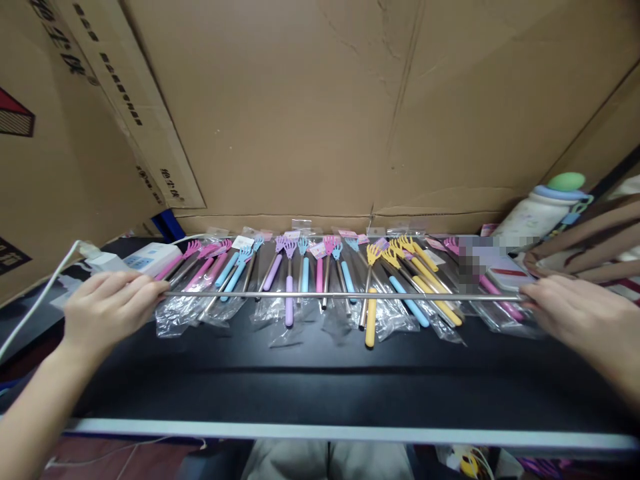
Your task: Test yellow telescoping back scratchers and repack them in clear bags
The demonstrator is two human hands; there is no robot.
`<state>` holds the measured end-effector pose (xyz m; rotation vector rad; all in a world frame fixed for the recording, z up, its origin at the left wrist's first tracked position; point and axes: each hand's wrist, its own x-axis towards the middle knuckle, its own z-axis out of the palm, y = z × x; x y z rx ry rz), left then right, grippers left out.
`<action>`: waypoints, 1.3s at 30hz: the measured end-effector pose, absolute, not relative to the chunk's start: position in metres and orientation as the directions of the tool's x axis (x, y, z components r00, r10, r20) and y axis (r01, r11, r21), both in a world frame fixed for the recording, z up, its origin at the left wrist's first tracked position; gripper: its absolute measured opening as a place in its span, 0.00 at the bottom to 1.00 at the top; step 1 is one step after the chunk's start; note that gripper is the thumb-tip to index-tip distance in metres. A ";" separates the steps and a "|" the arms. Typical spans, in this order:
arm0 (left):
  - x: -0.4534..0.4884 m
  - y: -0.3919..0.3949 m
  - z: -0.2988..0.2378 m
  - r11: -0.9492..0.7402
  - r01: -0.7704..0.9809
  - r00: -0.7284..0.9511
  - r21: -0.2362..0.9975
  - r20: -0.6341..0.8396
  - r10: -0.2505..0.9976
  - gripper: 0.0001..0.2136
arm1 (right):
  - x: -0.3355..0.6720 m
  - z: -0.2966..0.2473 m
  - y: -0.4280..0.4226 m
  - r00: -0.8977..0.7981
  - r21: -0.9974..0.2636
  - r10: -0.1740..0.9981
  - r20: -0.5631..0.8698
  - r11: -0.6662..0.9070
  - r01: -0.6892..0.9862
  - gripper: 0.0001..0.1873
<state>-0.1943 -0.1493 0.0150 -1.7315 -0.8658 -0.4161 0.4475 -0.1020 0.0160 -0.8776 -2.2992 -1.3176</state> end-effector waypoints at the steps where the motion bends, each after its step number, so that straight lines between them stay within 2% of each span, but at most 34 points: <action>1: -0.198 -0.150 0.013 -0.110 0.731 0.661 -0.674 0.658 0.362 0.05 | 0.455 0.016 -0.100 -0.748 0.647 0.346 0.566 0.377 0.663 0.20; 6: -0.197 -0.150 0.009 -0.103 0.737 0.644 -0.668 0.648 0.407 0.05 | 0.462 0.014 -0.092 -0.704 0.577 0.450 0.550 0.405 0.709 0.23; 9: -0.198 -0.148 0.009 -0.112 0.769 0.606 -0.630 0.660 0.444 0.04 | 0.453 0.013 -0.093 -0.633 0.533 0.477 0.610 0.345 0.773 0.24; 12: -0.202 -0.148 0.010 -0.099 0.792 0.575 -0.602 0.683 0.450 0.05 | 0.445 0.013 -0.098 -0.616 0.554 0.440 0.653 0.277 0.785 0.22; 15: -0.198 -0.154 0.014 -0.097 0.812 0.553 -0.576 0.704 0.446 0.06 | 0.435 0.015 -0.105 -0.687 0.602 0.348 0.639 0.330 0.727 0.22; 17: -0.187 -0.159 0.017 -0.118 0.805 0.567 -0.581 0.695 0.442 0.05 | 0.421 0.016 -0.111 -0.715 0.617 0.328 0.617 0.363 0.698 0.19; 19: -0.170 -0.164 0.020 -0.195 0.767 0.627 -0.611 0.650 0.430 0.05 | 0.399 0.015 -0.119 -0.734 0.615 0.335 0.591 0.402 0.678 0.15; 21: -0.146 -0.167 0.023 -0.256 0.736 0.670 -0.627 0.621 0.407 0.04 | 0.369 0.015 -0.128 -0.759 0.607 0.276 0.589 0.469 0.641 0.10; 23: -0.119 -0.170 0.024 -0.302 0.710 0.701 -0.637 0.595 0.393 0.04 | 0.337 0.015 -0.138 -0.774 0.588 0.275 0.570 0.522 0.618 0.07; 25: -0.093 -0.170 0.024 -0.375 0.691 0.723 -0.619 0.576 0.381 0.03 | 0.307 0.014 -0.147 -0.753 0.533 0.338 0.565 0.548 0.645 0.08; 29: -0.054 -0.166 0.023 -0.479 0.666 0.745 -0.571 0.535 0.399 0.06 | 0.267 0.015 -0.155 -0.726 0.440 0.388 0.568 0.602 0.666 0.13; 33: -0.042 -0.157 0.025 -0.460 0.708 0.707 -0.536 0.532 0.466 0.10 | 0.256 0.019 -0.150 -0.698 0.432 0.430 0.573 0.565 0.703 0.13; 39: -0.022 -0.158 0.020 -0.584 0.672 0.732 -0.455 0.530 0.429 0.12 | 0.241 0.023 -0.152 -0.742 0.443 0.394 0.542 0.616 0.652 0.14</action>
